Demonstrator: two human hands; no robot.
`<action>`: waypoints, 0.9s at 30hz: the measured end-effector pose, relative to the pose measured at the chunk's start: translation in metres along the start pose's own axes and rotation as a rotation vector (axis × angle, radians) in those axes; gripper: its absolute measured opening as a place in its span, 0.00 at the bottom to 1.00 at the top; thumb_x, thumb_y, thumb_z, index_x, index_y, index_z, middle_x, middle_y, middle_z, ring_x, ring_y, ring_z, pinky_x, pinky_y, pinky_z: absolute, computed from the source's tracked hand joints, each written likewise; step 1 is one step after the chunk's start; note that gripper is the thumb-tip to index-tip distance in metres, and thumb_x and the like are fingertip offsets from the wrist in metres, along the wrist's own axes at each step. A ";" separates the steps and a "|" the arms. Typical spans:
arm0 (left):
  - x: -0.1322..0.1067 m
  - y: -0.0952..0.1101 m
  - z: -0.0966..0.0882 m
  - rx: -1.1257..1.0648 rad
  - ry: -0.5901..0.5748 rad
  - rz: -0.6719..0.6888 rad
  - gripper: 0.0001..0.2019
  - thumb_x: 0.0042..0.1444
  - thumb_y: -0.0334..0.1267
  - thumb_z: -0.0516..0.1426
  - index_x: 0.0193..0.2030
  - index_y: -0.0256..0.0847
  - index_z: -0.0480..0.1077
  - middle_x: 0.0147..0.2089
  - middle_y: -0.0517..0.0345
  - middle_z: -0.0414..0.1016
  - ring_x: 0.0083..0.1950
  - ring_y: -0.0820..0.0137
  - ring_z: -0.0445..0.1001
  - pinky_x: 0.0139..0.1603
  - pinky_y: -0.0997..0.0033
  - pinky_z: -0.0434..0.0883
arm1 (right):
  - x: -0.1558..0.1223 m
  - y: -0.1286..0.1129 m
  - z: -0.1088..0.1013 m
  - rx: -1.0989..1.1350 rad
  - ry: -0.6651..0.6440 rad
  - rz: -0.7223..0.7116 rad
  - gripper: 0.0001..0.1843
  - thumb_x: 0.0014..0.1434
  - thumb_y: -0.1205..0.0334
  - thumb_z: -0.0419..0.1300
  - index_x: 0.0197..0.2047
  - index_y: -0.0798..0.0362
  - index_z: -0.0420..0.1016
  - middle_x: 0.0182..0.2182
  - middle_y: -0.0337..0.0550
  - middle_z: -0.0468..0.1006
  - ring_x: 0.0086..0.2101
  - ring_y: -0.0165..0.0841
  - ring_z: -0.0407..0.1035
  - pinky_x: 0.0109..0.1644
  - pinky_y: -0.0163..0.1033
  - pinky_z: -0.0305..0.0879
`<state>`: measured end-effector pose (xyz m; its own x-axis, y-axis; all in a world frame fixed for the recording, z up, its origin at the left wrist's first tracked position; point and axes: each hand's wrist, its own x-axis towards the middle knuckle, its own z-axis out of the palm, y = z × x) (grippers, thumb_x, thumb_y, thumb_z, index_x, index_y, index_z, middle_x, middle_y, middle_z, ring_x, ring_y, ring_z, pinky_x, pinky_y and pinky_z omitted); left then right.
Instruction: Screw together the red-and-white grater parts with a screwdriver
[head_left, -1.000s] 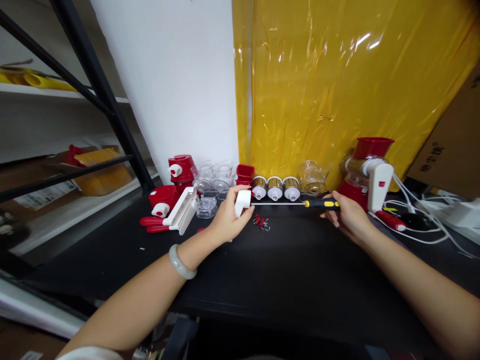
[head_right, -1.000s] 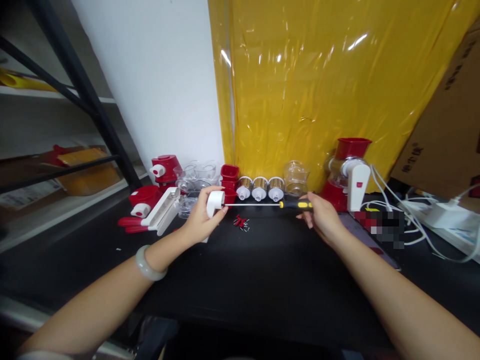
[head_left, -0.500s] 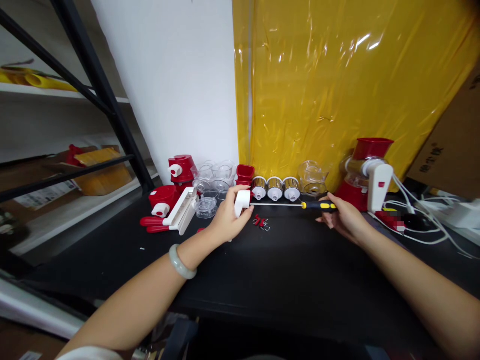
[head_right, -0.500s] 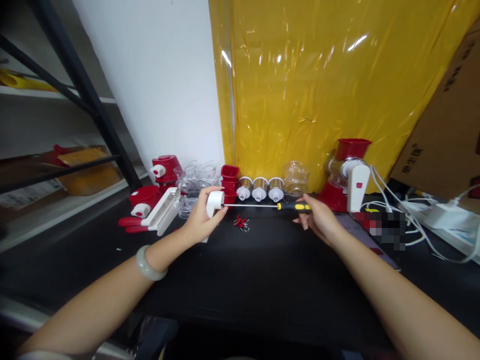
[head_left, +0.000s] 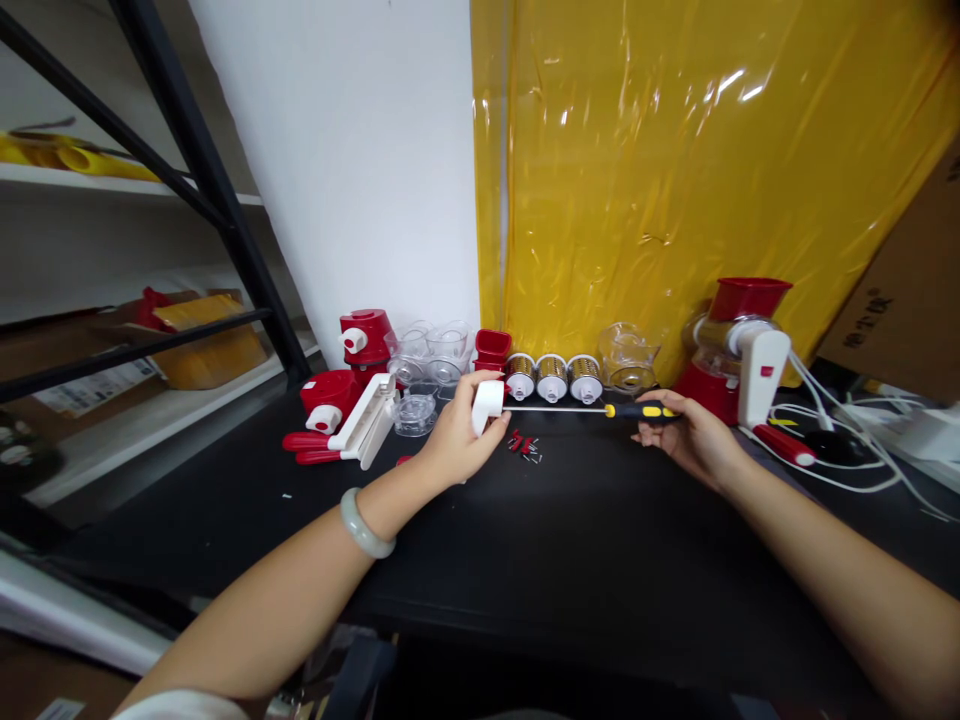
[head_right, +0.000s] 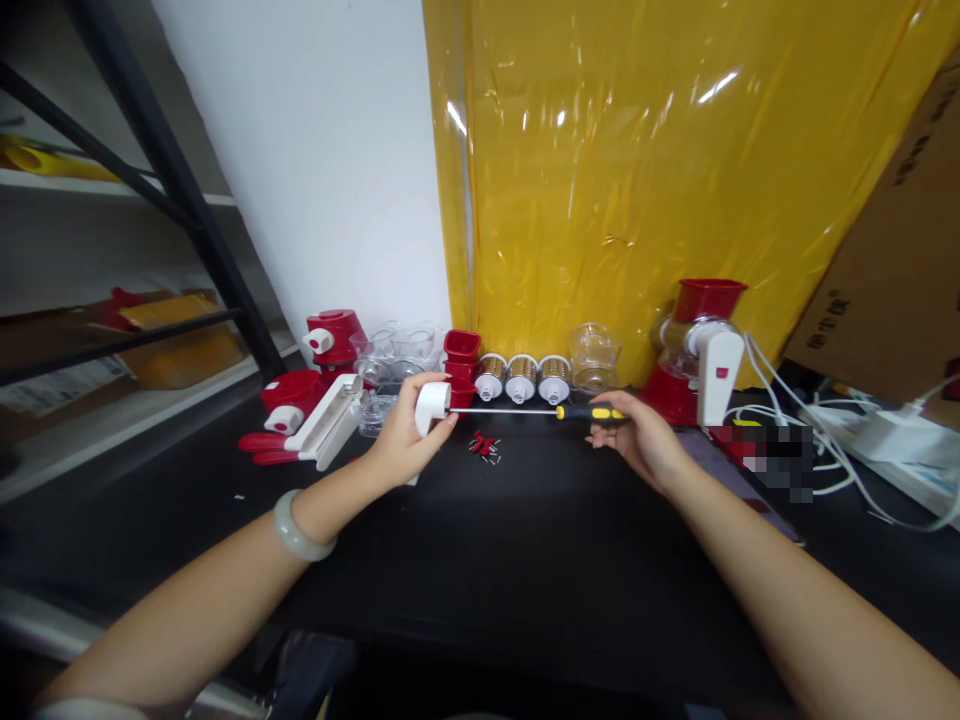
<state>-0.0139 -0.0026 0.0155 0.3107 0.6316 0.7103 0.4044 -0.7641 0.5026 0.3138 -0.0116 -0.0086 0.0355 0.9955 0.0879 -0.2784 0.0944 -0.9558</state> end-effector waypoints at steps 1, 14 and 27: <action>0.000 0.000 0.000 0.002 -0.001 0.002 0.22 0.60 0.35 0.57 0.60 0.42 0.58 0.45 0.54 0.73 0.40 0.67 0.74 0.41 0.67 0.71 | 0.000 0.000 0.000 0.000 0.000 -0.003 0.08 0.54 0.58 0.57 0.35 0.50 0.74 0.20 0.40 0.73 0.21 0.34 0.68 0.36 0.44 0.71; 0.001 -0.001 0.000 0.006 -0.005 0.004 0.22 0.60 0.35 0.57 0.60 0.42 0.58 0.43 0.54 0.73 0.39 0.67 0.74 0.40 0.67 0.71 | -0.001 0.000 0.001 -0.026 -0.004 -0.044 0.08 0.56 0.56 0.57 0.35 0.49 0.74 0.19 0.38 0.72 0.18 0.32 0.65 0.38 0.46 0.72; 0.002 -0.001 -0.002 0.050 -0.002 0.031 0.23 0.60 0.34 0.57 0.60 0.42 0.58 0.47 0.52 0.73 0.40 0.67 0.74 0.42 0.67 0.71 | -0.002 -0.001 0.002 -0.011 0.000 -0.081 0.08 0.57 0.58 0.56 0.36 0.50 0.74 0.17 0.37 0.72 0.17 0.30 0.64 0.37 0.42 0.71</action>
<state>-0.0152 -0.0012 0.0170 0.3256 0.6083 0.7238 0.4370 -0.7757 0.4553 0.3122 -0.0139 -0.0070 0.0574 0.9847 0.1647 -0.2638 0.1740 -0.9488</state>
